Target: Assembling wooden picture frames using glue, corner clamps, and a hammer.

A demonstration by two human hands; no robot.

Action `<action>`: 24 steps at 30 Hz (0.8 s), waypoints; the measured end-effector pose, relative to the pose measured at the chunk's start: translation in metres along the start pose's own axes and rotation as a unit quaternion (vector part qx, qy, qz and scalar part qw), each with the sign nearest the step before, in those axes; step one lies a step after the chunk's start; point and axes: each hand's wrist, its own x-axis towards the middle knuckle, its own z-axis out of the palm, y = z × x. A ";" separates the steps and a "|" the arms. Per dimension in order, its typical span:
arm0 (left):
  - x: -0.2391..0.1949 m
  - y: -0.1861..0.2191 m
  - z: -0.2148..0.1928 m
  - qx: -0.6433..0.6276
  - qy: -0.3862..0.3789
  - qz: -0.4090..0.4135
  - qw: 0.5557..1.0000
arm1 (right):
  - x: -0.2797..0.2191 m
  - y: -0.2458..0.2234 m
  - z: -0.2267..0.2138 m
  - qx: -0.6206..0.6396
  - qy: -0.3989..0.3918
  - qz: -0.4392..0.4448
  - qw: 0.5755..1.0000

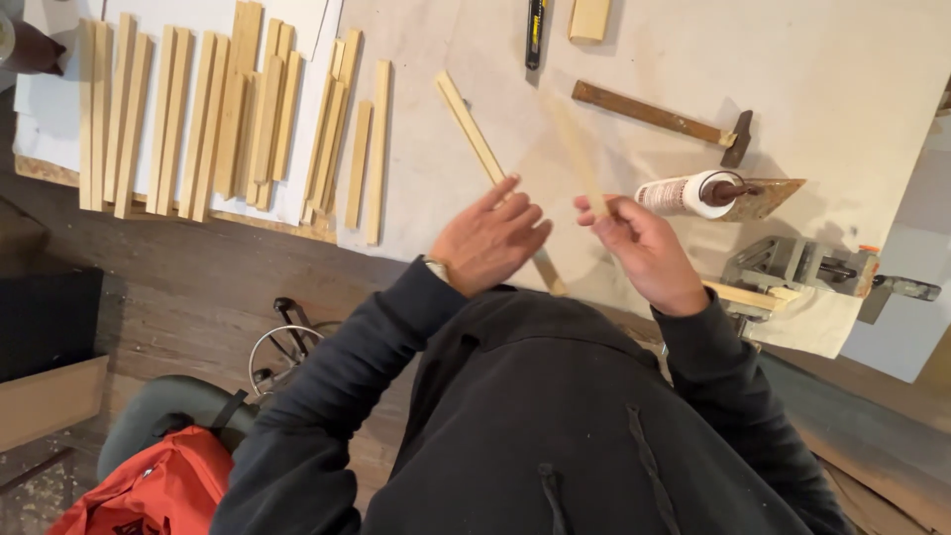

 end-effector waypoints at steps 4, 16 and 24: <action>0.002 -0.003 0.004 -0.044 -0.002 -0.009 0.999 | -0.002 -0.007 0.001 -0.104 0.036 -0.009 0.994; -0.019 -0.005 -0.038 -0.164 0.019 -0.166 0.972 | -0.012 -0.002 0.004 -0.167 0.120 0.032 0.978; -0.010 0.001 -0.039 -0.357 0.175 -0.260 0.880 | -0.009 -0.032 0.009 -0.196 0.088 -0.085 0.973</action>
